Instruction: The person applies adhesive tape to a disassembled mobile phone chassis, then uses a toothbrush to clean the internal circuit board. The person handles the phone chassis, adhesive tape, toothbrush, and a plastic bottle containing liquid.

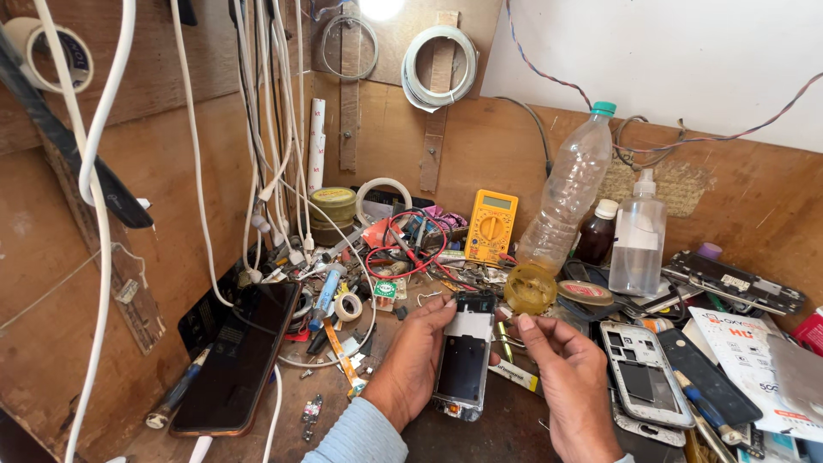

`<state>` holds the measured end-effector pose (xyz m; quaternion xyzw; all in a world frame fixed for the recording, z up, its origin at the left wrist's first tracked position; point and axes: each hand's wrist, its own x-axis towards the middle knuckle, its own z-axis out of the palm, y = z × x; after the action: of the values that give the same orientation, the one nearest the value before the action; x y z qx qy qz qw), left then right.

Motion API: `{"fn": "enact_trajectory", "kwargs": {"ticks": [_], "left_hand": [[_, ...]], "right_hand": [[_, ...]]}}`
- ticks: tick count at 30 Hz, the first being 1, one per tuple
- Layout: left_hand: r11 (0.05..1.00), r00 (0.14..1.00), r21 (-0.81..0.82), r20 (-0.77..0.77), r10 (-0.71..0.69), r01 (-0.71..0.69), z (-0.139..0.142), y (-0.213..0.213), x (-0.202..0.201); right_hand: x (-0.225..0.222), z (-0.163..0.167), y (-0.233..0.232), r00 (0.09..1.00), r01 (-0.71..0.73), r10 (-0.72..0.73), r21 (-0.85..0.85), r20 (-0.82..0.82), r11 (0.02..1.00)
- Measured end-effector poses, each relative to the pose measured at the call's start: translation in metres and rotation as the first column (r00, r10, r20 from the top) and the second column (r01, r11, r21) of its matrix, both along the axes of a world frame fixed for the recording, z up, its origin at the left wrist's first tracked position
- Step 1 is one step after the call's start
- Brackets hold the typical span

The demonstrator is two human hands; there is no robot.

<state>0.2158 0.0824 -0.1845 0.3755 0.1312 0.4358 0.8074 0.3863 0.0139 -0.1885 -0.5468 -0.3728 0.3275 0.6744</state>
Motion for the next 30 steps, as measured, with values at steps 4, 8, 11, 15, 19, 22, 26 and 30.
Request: {"fn": "enact_trajectory", "kwargs": {"ticks": [4,8,11,15,19,22,26,30], "left_hand": [[0.998,0.999,-0.054,-0.039,0.026,-0.028,-0.001,0.001,0.002],[0.995,0.994,-0.086,-0.105,0.034,-0.043,-0.003,0.002,0.005],[0.997,0.987,-0.036,-0.148,0.062,-0.068,-0.007,0.002,0.007],[0.996,0.984,-0.012,-0.158,0.081,-0.084,-0.012,0.003,0.009],[0.994,0.984,-0.041,-0.147,0.098,-0.106,-0.013,0.006,0.009],[0.992,0.983,-0.066,-0.157,0.093,-0.105,-0.011,0.006,0.009],[0.996,0.987,-0.025,-0.138,0.081,-0.085,-0.011,0.004,0.010],[0.996,0.985,0.038,-0.149,0.084,-0.079,-0.011,0.003,0.009]], "right_hand": [[0.002,0.001,0.000,0.999,-0.013,0.012,-0.030,-0.038,0.999],[0.003,0.000,0.000,0.999,-0.011,0.008,-0.054,-0.048,0.998],[0.004,-0.001,0.001,1.000,-0.002,0.000,-0.071,-0.029,0.997],[0.004,-0.001,0.001,1.000,0.009,-0.010,-0.060,-0.022,0.998],[0.004,0.001,0.001,0.999,0.042,-0.044,-0.122,-0.016,0.992],[0.004,0.003,0.001,0.998,0.046,-0.050,-0.124,-0.030,0.991],[0.004,0.002,0.000,0.999,0.012,-0.016,-0.098,-0.036,0.995],[0.005,0.000,0.001,0.999,-0.003,0.000,-0.081,-0.042,0.997]]}}
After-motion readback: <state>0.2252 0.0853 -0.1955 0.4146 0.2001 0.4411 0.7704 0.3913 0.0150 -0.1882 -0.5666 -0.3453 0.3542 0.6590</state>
